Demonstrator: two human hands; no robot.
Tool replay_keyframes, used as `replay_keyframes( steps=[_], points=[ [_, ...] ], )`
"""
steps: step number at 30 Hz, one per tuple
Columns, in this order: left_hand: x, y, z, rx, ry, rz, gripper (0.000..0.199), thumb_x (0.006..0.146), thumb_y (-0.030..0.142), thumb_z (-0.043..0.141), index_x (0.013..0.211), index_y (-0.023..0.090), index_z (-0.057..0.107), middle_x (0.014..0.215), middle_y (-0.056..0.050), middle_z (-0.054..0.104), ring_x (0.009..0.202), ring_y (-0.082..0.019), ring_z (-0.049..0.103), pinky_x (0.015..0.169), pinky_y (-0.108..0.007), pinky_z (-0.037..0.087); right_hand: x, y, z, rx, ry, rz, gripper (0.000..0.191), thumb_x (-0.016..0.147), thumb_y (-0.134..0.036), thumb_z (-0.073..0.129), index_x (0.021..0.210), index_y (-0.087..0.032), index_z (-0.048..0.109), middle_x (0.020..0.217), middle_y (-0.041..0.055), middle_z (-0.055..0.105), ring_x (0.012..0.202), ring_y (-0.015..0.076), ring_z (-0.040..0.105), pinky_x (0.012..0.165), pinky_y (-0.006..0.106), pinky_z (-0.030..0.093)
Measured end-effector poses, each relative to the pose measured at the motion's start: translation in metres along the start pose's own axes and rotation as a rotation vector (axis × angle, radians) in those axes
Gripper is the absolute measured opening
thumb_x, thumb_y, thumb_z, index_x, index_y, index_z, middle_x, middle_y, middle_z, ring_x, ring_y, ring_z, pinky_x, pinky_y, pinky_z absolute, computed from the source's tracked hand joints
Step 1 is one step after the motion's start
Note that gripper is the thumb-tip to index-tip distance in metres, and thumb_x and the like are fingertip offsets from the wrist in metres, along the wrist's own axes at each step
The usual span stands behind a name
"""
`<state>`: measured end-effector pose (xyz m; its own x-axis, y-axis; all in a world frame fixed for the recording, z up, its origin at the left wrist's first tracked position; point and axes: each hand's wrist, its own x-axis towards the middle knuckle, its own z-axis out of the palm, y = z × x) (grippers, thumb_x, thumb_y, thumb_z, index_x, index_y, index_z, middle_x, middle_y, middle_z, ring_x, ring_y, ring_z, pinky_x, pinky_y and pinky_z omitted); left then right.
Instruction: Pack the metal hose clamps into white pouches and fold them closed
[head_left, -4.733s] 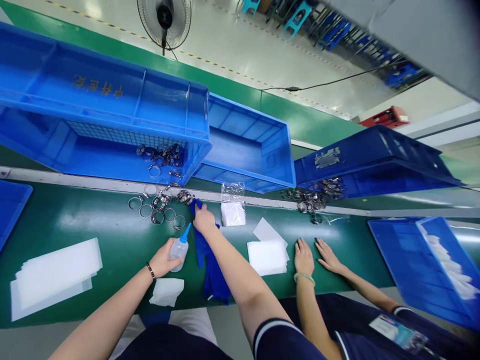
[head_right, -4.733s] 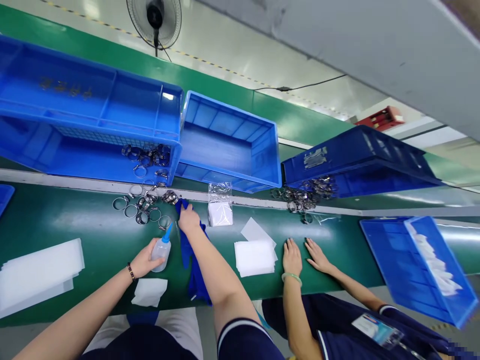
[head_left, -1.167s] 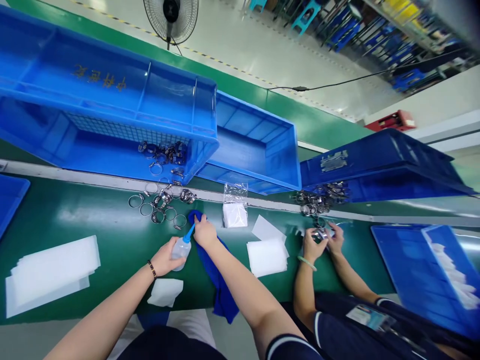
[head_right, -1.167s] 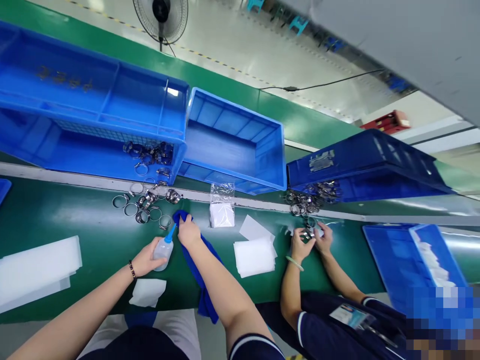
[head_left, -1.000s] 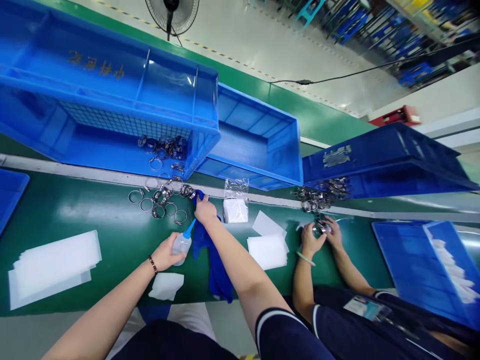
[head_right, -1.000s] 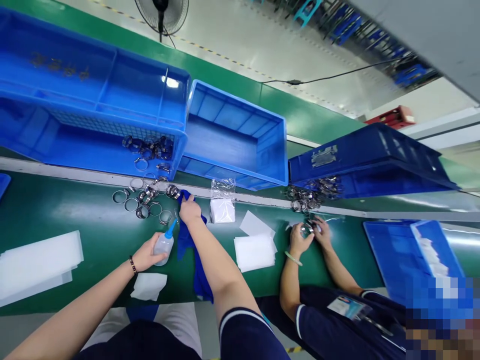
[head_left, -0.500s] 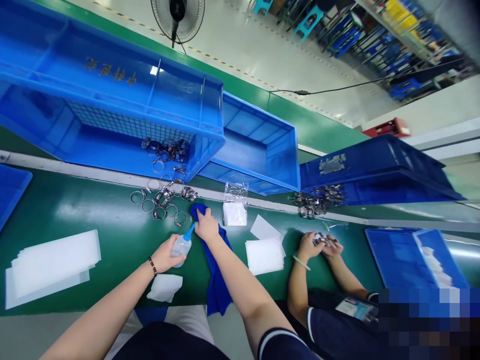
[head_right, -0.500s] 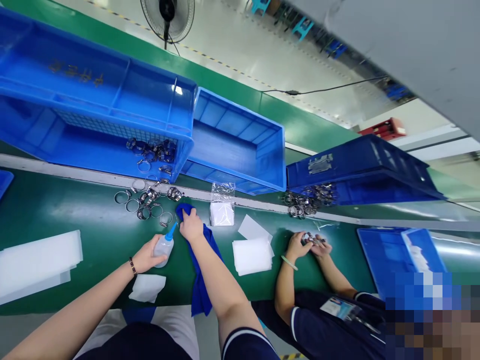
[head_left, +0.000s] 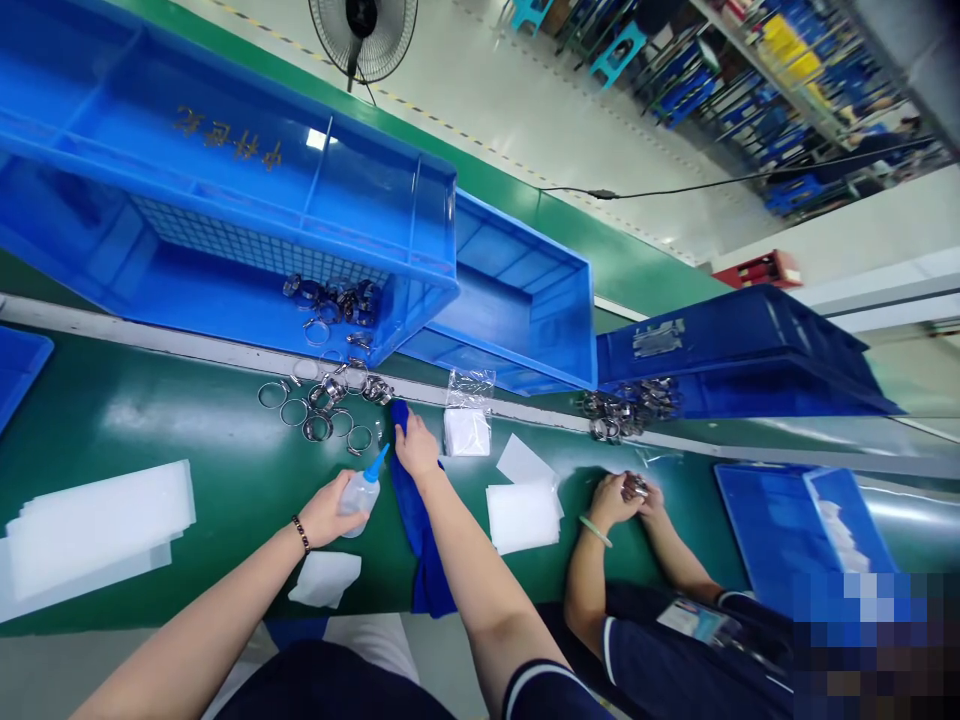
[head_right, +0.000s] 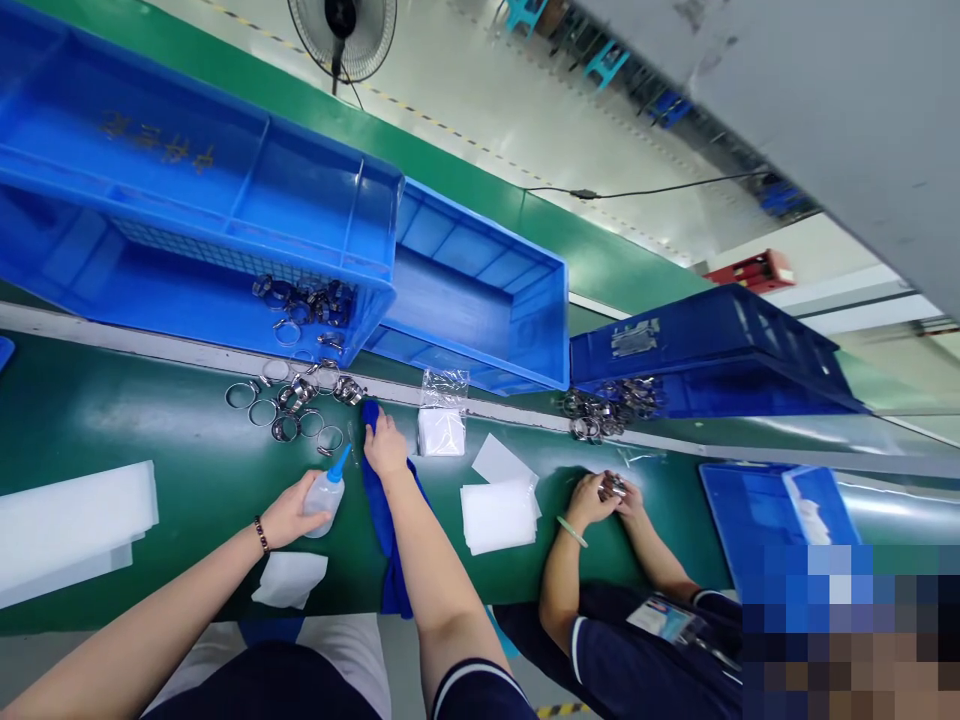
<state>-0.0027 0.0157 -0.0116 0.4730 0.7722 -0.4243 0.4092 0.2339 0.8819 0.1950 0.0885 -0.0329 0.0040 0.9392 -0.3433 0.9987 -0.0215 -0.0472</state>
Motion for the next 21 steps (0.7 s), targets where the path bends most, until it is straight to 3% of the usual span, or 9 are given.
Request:
replay_keyframes(
  steps=[4,10,16,21],
  points=[
    [0.001,-0.001,-0.001,-0.003,0.005,0.003,0.047,0.069,0.033,0.058,0.111,0.02,0.041,0.096,-0.004,0.058,0.086,-0.021,0.056,0.076,-0.033,0.044,-0.001,-0.013,-0.003,-0.046,-0.033,-0.003,0.048,0.093,-0.043,0.025,0.132,-0.018,0.037,0.111,0.0133,0.052,0.087,0.0189,0.06,0.073,0.026,0.046],
    [0.003,-0.008,0.0,-0.008,-0.002,0.012,0.047,0.07,0.035,0.059,0.111,0.02,0.041,0.095,-0.003,0.058,0.085,-0.021,0.056,0.075,-0.032,0.043,0.04,-0.024,-0.013,-0.106,-0.027,0.057,0.053,0.093,-0.035,0.024,0.141,-0.016,0.011,0.11,0.0172,0.05,0.086,0.0209,0.06,0.069,0.029,0.047],
    [0.003,-0.012,0.0,-0.009,-0.003,0.015,0.049,0.068,0.035,0.06,0.112,0.022,0.041,0.099,-0.003,0.058,0.09,-0.022,0.056,0.078,-0.032,0.042,0.012,-0.028,-0.01,-0.148,-0.115,0.044,0.031,0.089,-0.029,0.037,0.117,-0.016,0.044,0.095,0.0118,0.055,0.075,0.0192,0.061,0.064,0.027,0.048],
    [0.003,-0.012,0.002,-0.001,0.003,0.007,0.05,0.067,0.036,0.06,0.112,0.023,0.042,0.1,-0.003,0.058,0.092,-0.023,0.056,0.079,-0.032,0.042,0.045,-0.03,-0.019,-0.177,-0.081,0.041,0.03,0.092,-0.025,0.029,0.119,-0.013,0.036,0.099,0.0152,0.053,0.082,0.0191,0.06,0.068,0.029,0.046]
  ],
)
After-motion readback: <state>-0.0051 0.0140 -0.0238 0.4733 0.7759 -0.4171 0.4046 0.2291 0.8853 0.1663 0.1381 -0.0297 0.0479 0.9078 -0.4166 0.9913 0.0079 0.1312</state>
